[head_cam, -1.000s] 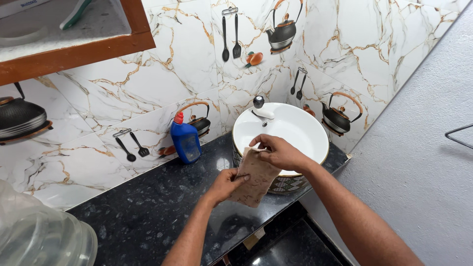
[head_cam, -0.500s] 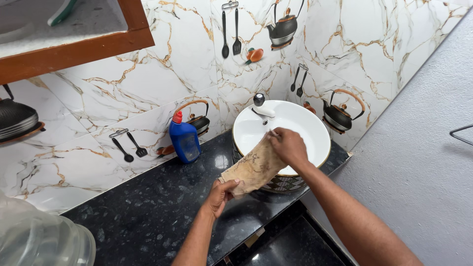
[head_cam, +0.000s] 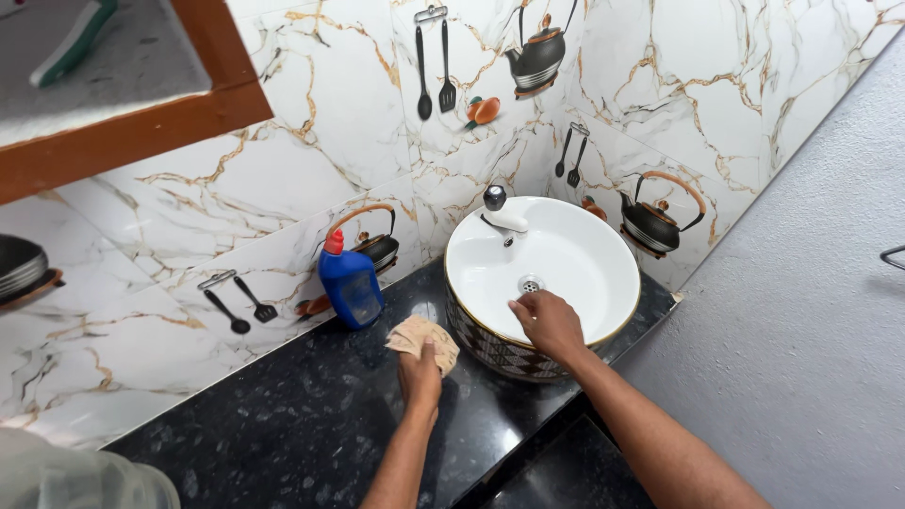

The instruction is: The person scrubs the interior of a white vessel sink with a blue brush under running water. They then use a cloth to wipe the sink's exterior and the surrounding countertop, finishing by drying the sink's rim.

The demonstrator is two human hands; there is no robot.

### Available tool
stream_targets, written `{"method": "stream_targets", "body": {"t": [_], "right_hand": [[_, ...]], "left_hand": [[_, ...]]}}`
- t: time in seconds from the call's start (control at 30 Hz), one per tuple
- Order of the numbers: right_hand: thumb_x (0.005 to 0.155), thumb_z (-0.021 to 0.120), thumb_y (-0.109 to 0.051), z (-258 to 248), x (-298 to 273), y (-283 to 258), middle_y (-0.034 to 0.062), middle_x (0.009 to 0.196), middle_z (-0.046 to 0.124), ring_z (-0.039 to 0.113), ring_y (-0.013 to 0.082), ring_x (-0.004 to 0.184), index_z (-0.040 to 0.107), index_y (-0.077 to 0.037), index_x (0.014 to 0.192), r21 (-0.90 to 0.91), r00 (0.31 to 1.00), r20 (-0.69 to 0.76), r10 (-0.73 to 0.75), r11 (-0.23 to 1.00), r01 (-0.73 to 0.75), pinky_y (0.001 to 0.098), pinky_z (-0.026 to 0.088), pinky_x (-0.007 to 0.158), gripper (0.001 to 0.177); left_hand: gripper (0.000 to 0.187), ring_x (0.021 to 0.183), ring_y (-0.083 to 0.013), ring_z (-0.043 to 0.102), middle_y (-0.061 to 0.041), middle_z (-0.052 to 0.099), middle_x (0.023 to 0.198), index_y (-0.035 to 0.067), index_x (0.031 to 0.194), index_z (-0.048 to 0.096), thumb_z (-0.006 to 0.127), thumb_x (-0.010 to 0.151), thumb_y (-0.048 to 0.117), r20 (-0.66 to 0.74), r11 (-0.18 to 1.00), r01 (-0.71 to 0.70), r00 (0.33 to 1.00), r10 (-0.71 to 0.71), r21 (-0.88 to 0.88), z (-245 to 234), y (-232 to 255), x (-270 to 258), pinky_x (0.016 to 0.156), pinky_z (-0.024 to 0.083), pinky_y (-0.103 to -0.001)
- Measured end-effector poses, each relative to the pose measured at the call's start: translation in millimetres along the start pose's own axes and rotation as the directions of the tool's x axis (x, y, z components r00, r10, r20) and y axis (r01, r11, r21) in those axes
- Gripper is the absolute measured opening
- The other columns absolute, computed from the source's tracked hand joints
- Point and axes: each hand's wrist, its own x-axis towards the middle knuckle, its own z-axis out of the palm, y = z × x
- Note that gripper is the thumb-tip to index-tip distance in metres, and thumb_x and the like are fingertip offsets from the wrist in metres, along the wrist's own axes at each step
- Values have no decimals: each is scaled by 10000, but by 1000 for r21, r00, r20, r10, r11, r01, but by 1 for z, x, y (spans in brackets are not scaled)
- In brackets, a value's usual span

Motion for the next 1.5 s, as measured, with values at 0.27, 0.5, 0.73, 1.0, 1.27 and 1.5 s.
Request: {"method": "stream_targets", "body": {"t": [0.27,0.5,0.73,1.0,1.27,1.5], "right_hand": [[998,504,-546,27,13,58,116,1050,729,703,293,980,780,-129,1117,-102,987,19,157,983,-154,455,537,877,514],[969,478,-606,25,8,41,55,947,751,717,267,923,798,-172,1071,-180,972,-33,233,955,-235,442,557,812,549],[972,477,-601,19,10,33,32,923,746,730,237,859,798,-199,1065,-238,967,10,254,940,-244,427,572,738,522],[955,520,-574,25,8,35,41,905,768,726,268,883,816,-197,1019,-207,974,-60,219,952,-226,434,559,774,484],[951,532,-585,28,8,33,35,870,779,738,267,848,819,-203,1018,-218,964,-64,256,940,-264,434,568,731,483],[969,510,-573,30,16,36,5,819,782,737,193,743,812,-213,1038,-261,948,2,318,915,-307,398,556,624,475]], "left_hand": [[909,1589,-313,-81,-110,-133,1719,138,1633,-65,232,984,701,382,994,111,918,-109,18,120,-48,-35,1273,58,-470],[836,1588,-322,-46,-106,-131,1721,185,1641,-94,151,983,638,75,996,46,996,-52,77,126,-10,29,1244,54,-506],[706,1519,-312,338,-145,306,1666,114,1616,204,176,1060,548,203,972,212,961,-189,-101,104,-2,105,1240,297,-437],[780,1589,-289,-15,-123,-99,1730,126,1636,-60,180,1033,557,94,990,63,994,-51,-129,125,-64,-1,1257,93,-407],[796,1595,-331,-10,-165,-38,1726,135,1658,30,192,1035,604,42,970,244,969,-243,-15,130,-47,6,1275,57,-458],[773,1432,-346,467,-190,452,1567,95,1569,361,168,1009,592,271,917,397,880,-390,30,91,-2,122,1166,382,-473]]}}
